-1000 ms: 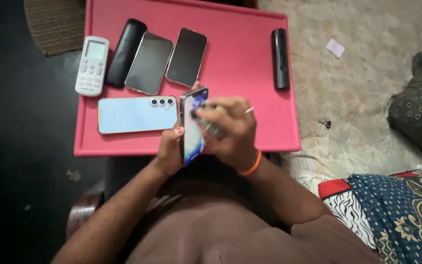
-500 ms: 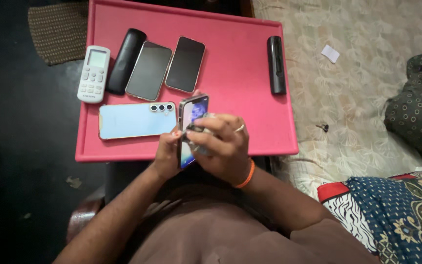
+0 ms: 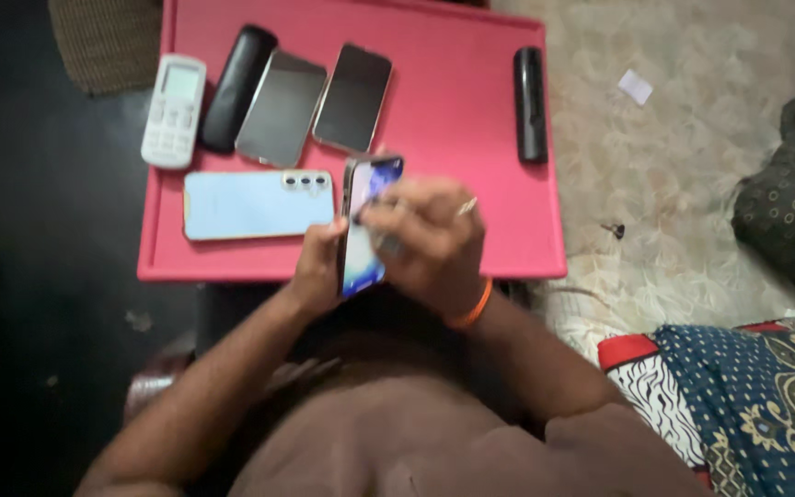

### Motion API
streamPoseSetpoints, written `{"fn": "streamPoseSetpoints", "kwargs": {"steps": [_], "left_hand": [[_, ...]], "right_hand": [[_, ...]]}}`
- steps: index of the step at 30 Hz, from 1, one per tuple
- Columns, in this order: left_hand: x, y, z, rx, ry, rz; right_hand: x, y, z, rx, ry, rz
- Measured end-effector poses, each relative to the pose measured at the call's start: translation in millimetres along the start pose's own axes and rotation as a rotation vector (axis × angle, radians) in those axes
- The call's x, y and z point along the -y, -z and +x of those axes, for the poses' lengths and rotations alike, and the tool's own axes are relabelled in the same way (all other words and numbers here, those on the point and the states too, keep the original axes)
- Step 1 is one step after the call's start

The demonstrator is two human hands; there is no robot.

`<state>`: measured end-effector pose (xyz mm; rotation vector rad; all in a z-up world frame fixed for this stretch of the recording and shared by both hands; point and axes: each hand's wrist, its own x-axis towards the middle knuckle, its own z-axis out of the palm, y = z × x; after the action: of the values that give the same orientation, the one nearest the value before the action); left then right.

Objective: The person wipes the screens and backs of several smartphones and a remote control using a cloth. They remove a phone case, clean the phone, and then clean the case separately before placing the items back on a pink tray.

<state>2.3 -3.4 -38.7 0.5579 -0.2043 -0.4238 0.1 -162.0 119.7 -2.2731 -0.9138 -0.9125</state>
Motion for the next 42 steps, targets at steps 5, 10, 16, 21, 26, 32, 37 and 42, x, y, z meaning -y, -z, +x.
{"fn": "streamPoseSetpoints", "kwargs": {"steps": [5, 10, 16, 21, 26, 32, 37, 42], "left_hand": [[4.9, 1.7, 4.6, 0.11, -0.053, 0.013], [-16.8, -24.2, -8.4, -0.066, -0.033, -0.008], [18.0, 16.6, 1.9, 0.207, -0.113, 0.007], [-7.4, -14.3, 3.0, 0.019, -0.035, -0.05], [-20.0, -27.2, -3.2, -0.086, -0.015, 0.01], [-9.2, -21.6, 9.5, 0.032, -0.017, -0.006], [-16.2, -21.6, -7.6, -0.028, -0.03, -0.012], [-6.5, -24.3, -9.2, 0.013, -0.053, 0.076]], "right_hand": [[-13.6, -3.3, 29.1, -0.04, -0.069, -0.051], [17.3, -7.4, 11.3, 0.004, 0.037, 0.085], [-20.6, -6.5, 16.4, 0.025, -0.089, -0.048], [-7.6, -9.9, 14.7, 0.014, -0.105, 0.006], [3.9, -10.4, -3.0, 0.067, -0.041, 0.054], [-13.2, -0.8, 13.1, 0.046, -0.095, -0.039], [4.3, 1.4, 11.6, 0.137, -0.047, 0.07], [6.1, 18.3, 14.5, 0.213, -0.032, 0.006]]}}
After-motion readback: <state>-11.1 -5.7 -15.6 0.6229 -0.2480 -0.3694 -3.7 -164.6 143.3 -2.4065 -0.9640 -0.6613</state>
